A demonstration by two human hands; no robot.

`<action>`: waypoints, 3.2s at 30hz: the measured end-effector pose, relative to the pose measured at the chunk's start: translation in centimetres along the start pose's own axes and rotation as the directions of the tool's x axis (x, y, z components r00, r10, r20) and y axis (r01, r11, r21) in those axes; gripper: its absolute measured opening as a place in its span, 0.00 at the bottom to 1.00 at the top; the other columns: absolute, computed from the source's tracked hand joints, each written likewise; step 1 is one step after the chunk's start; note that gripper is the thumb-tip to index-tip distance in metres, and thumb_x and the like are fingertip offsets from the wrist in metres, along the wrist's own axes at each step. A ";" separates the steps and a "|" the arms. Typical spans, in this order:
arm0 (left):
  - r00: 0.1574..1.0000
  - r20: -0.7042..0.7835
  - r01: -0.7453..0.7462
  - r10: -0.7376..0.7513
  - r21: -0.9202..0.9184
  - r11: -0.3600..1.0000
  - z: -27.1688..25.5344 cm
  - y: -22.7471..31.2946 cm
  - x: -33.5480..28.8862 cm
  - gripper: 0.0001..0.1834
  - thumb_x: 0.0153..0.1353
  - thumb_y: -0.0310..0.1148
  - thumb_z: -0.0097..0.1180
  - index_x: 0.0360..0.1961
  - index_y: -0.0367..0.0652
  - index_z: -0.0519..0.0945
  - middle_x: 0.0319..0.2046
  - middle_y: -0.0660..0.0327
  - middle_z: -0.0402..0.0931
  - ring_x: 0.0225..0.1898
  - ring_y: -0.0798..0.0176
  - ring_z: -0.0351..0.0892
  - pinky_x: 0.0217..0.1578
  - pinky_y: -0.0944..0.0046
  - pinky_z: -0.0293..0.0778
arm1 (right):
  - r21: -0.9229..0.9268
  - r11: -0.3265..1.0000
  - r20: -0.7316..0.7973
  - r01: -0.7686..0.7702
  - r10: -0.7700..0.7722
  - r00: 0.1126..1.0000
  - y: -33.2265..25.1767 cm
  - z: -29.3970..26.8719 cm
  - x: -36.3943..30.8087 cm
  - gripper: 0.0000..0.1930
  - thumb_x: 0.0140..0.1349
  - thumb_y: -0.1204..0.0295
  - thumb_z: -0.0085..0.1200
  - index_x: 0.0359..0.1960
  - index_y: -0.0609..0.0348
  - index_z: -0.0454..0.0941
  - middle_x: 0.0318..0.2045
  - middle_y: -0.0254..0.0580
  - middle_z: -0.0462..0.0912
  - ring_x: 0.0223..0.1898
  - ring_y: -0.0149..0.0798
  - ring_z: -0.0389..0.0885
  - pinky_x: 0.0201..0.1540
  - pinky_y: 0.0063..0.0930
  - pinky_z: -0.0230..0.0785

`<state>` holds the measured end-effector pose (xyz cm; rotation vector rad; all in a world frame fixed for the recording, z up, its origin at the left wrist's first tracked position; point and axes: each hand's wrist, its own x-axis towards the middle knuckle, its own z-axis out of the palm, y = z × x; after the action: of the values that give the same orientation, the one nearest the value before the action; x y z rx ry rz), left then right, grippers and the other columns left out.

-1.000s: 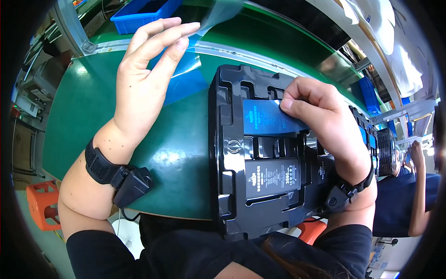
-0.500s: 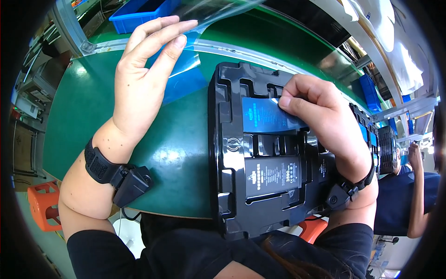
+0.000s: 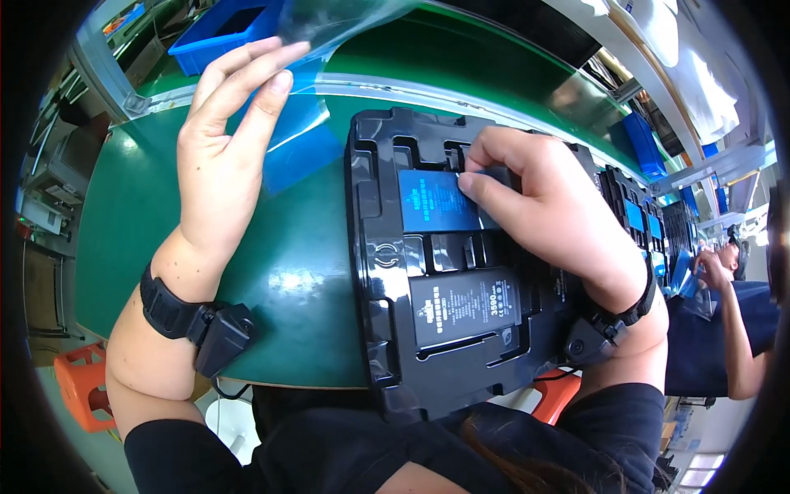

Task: The recorder applies blue protective film to battery packs arranged in a tray on an assembly line.

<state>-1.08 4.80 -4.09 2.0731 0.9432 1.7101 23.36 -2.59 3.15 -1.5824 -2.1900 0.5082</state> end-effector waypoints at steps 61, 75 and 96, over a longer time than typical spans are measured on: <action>0.979 0.165 -0.104 0.122 -0.113 0.988 -2.7 7.3 -0.5 0.12 0.51 0.29 0.67 0.24 0.41 0.72 0.15 0.67 0.65 0.17 0.76 0.60 0.17 0.73 0.54 | 0.119 0.871 -0.844 0.477 -0.164 0.510 -3.3 -2.6 -0.9 0.05 0.61 0.77 0.53 0.35 0.66 0.77 0.25 0.38 0.80 0.26 0.30 0.79 0.29 0.24 0.72; 0.985 -0.142 -0.111 0.094 -0.119 0.987 -1.4 2.9 0.1 0.11 0.62 0.27 0.55 0.46 0.38 0.73 0.30 0.64 0.73 0.27 0.73 0.70 0.30 0.72 0.69 | 0.473 0.866 -0.129 -0.165 0.254 0.959 -3.8 -0.4 -5.8 0.09 0.61 0.69 0.58 0.29 0.62 0.75 0.23 0.25 0.72 0.26 0.17 0.66 0.27 0.14 0.57; 0.997 -0.046 -0.068 0.061 -0.152 0.986 -1.1 1.5 -0.1 0.13 0.63 0.29 0.55 0.48 0.38 0.75 0.29 0.65 0.74 0.30 0.73 0.72 0.33 0.74 0.69 | 0.267 0.943 -0.066 -0.198 0.223 0.973 -2.7 1.1 -8.2 0.09 0.59 0.70 0.55 0.28 0.63 0.73 0.15 0.32 0.66 0.20 0.23 0.62 0.22 0.22 0.55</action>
<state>-1.67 3.44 -2.98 1.9962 0.7374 1.8032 22.96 -11.29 2.71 -1.6666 -1.8092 0.7346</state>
